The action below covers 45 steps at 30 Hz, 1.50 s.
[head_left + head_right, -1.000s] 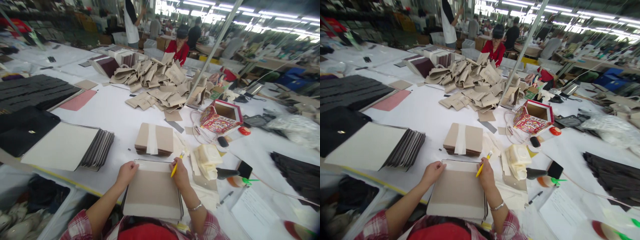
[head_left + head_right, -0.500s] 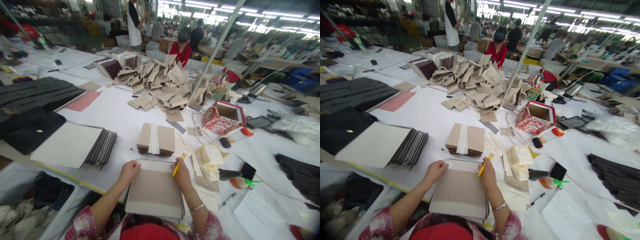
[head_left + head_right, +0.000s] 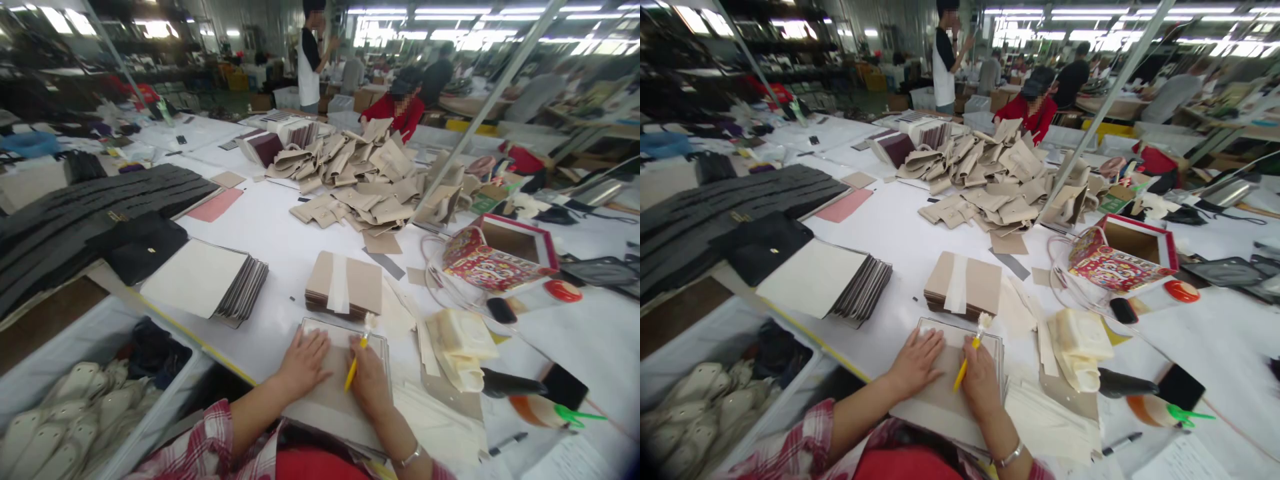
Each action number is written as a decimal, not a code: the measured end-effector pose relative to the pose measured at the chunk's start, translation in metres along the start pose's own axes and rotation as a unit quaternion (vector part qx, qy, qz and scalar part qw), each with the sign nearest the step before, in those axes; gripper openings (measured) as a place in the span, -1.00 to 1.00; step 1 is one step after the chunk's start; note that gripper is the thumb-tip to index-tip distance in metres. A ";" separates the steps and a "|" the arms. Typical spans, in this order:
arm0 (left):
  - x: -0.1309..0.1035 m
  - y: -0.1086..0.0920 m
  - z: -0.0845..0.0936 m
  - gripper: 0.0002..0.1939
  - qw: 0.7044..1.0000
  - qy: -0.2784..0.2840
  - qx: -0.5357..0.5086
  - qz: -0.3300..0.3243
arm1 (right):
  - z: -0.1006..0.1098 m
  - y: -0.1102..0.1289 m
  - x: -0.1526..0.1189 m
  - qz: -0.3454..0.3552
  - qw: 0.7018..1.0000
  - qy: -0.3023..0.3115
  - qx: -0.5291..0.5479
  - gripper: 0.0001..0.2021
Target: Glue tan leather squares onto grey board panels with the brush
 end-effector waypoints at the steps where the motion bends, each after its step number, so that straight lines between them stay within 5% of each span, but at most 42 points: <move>1: -0.005 0.004 0.001 -0.41 1.000 0.005 0.003 0.013 | -0.003 -0.001 -0.005 0.003 1.000 0.004 -0.003 -0.75; 5: -0.031 0.057 0.041 -0.54 0.995 -0.045 0.048 0.080 | 0.015 -0.015 -0.021 -0.020 0.999 -0.021 -0.027 -0.67; 9: -0.067 0.149 0.106 -0.41 0.937 -0.151 0.168 0.265 | 0.034 -0.016 -0.020 -0.049 0.998 -0.044 -0.017 -0.56; 12: -0.088 0.204 0.120 -0.46 0.920 -0.075 0.189 0.337 | 0.035 -0.001 -0.010 -0.075 0.996 -0.049 0.015 -0.55; 15: -0.099 0.221 0.116 -0.76 0.943 0.004 0.160 0.292 | 0.028 0.020 0.003 -0.086 0.995 -0.032 0.049 -0.60; 19: -0.100 0.180 0.129 -0.84 0.968 -0.087 0.143 0.185 | 0.015 0.057 0.018 -0.087 0.985 -0.001 0.150 -0.73; 23: -0.084 0.072 0.131 -0.72 0.972 -0.192 0.130 0.031 | 0.004 0.098 0.032 -0.109 0.954 0.037 0.277 -0.76; 27: -0.060 -0.045 0.095 -0.72 0.978 -0.143 0.071 -0.138 | 0.018 0.092 0.027 -0.165 0.960 -0.001 0.225 -0.76; 30: -0.050 -0.084 0.067 -0.71 0.978 -0.096 0.045 -0.182 | 0.040 0.059 0.002 -0.188 0.969 -0.010 0.159 -0.82; 37: -0.061 -0.066 0.022 -0.36 0.973 0.133 0.008 -0.191 | 0.056 -0.007 -0.042 -0.202 0.974 0.064 0.085 -0.84; 40: -0.034 -0.048 0.029 -0.37 0.983 0.078 -0.034 -0.162 | 0.062 -0.019 -0.044 -0.203 0.978 0.041 0.001 -0.80; 45: 0.067 0.014 0.054 -0.47 0.996 -0.082 0.006 0.025 | 0.103 -0.021 -0.031 -0.200 0.977 -0.054 -0.049 -0.71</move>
Point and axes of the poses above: each hand's wrist, its own x-axis towards the middle knuckle, its own z-axis out of the back of the hand, y = z × x, the point moved 6 cm from there along x, towards the middle knuckle, and after that the axes turned 8 degrees about x, right-handed, at the moved point
